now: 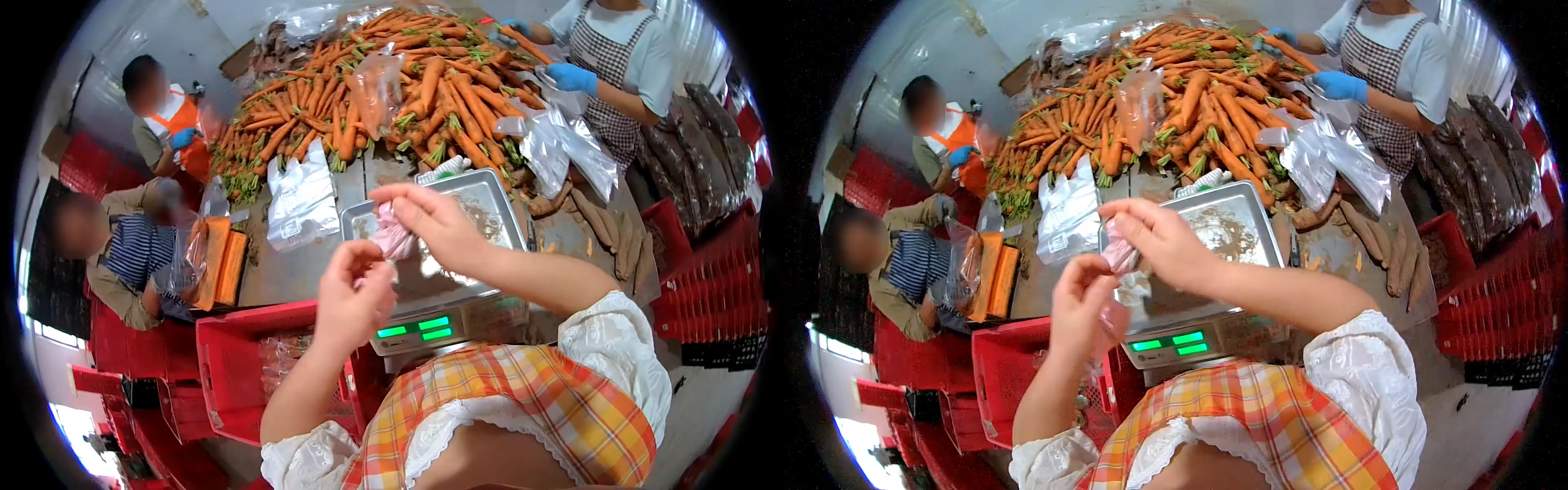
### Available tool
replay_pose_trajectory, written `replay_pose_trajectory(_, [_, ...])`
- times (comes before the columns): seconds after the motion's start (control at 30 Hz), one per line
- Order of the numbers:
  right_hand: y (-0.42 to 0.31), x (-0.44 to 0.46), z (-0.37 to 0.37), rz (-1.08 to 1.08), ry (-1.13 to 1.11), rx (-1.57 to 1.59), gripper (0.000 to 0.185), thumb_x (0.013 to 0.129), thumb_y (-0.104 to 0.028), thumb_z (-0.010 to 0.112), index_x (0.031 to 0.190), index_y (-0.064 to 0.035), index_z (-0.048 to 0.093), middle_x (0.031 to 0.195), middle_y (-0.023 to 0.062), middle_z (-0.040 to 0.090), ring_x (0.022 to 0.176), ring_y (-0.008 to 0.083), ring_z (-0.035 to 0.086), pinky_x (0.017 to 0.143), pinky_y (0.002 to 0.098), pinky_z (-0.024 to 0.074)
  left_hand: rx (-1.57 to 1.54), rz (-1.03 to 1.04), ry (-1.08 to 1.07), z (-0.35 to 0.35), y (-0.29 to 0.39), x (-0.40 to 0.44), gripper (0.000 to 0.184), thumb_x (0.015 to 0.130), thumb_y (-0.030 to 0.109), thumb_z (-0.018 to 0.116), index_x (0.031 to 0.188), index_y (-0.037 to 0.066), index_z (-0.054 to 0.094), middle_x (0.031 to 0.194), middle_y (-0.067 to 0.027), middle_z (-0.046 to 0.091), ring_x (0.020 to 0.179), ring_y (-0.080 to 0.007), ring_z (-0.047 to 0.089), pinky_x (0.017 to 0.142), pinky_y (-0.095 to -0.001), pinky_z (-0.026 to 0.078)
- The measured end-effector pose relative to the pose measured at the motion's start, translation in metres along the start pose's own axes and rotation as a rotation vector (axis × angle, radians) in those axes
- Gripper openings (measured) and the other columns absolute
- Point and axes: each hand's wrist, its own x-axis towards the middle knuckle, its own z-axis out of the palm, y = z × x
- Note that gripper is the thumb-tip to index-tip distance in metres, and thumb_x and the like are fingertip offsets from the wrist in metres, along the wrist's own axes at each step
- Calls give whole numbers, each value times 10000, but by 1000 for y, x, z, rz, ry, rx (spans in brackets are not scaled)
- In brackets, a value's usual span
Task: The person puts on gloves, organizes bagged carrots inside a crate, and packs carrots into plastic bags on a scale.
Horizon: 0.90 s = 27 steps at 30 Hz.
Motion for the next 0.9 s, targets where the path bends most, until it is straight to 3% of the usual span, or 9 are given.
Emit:
replay_pose_trajectory(0.1, [8, -9, 21, -152, -27, -115, 306, 943, -185, 453, 1178, -2, 524, 1098, 69, 552, 1061, 133, 498, 904, 274, 395, 161, 289, 112, 1, -21, 4, 135, 819, 52, 620, 902, 3, 525, 776, -16, 540, 594, -70, 488, 524, -218, 420])
replay_pose_trajectory(0.27, [12, -15, 28, 72, -47, -109, 356, 856, -79, 589, 1186, 8, 485, 1102, 64, 551, 1011, 118, 522, 869, 257, 423, -266, 98, 196, -8, -38, 4, 78, 852, 74, 603, 880, 5, 578, 761, -15, 570, 613, -42, 519, 532, -201, 420])
replay_pose_trajectory(0.4, [31, -7, 25, -40, 83, -57, 176, 817, -66, 627, 967, 17, 587, 1039, 90, 598, 904, 124, 572, 794, 265, 471, -459, 56, 195, -23, -40, 9, 111, 900, 91, 509, 963, 14, 557, 755, -39, 591, 659, -50, 538, 535, -192, 403])
replay_pose_trajectory(0.47, [40, -4, 21, -104, 129, -238, 128, 819, -86, 624, 885, 22, 601, 1029, 106, 608, 857, 128, 586, 745, 263, 480, -640, -18, 65, -31, -44, 12, 112, 901, 102, 481, 955, 20, 536, 817, -78, 608, 705, -100, 573, 587, -214, 448])
replay_pose_trajectory(0.53, [52, 0, 11, -96, 206, -450, 150, 834, -122, 613, 867, 23, 594, 939, 78, 626, 817, 140, 594, 706, 254, 468, -938, -269, 270, -22, -22, 11, 68, 882, 87, 484, 894, 31, 521, 894, -116, 604, 740, -159, 603, 661, -247, 492])
replay_pose_trajectory(0.57, [69, 3, 3, -46, 220, -400, 147, 867, -143, 568, 854, 3, 565, 782, 53, 607, 629, 122, 565, 541, 222, 429, -1008, -272, 146, -30, -24, 8, 55, 860, 73, 500, 898, 35, 491, 948, -147, 591, 717, -221, 624, 643, -311, 537])
replay_pose_trajectory(0.6, [65, 6, 1, -47, 222, -402, 147, 867, -143, 568, 854, 3, 565, 782, 53, 607, 629, 122, 565, 541, 222, 429, -1009, -271, 143, -29, -26, 7, 55, 860, 73, 500, 898, 35, 491, 948, -147, 591, 717, -221, 624, 643, -311, 537])
replay_pose_trajectory(0.7, [63, 10, -8, 472, 211, 757, 105, 917, -175, 460, 880, -79, 477, 666, 67, 554, 375, 50, 304, 343, 205, 194, -613, -259, 20, -25, -52, 7, 161, 847, 100, 557, 943, 38, 443, 934, -145, 591, 586, -220, 608, 460, -379, 535])
replay_pose_trajectory(0.9, [43, -14, 13, 598, 128, 791, 95, 909, -173, 469, 892, -80, 466, 650, 60, 551, 391, 55, 319, 347, 216, 226, -839, -665, 13, -38, -114, 15, 393, 946, 328, 402, 1197, 33, 473, 1024, -123, 599, 844, -291, 614, 692, -481, 528])
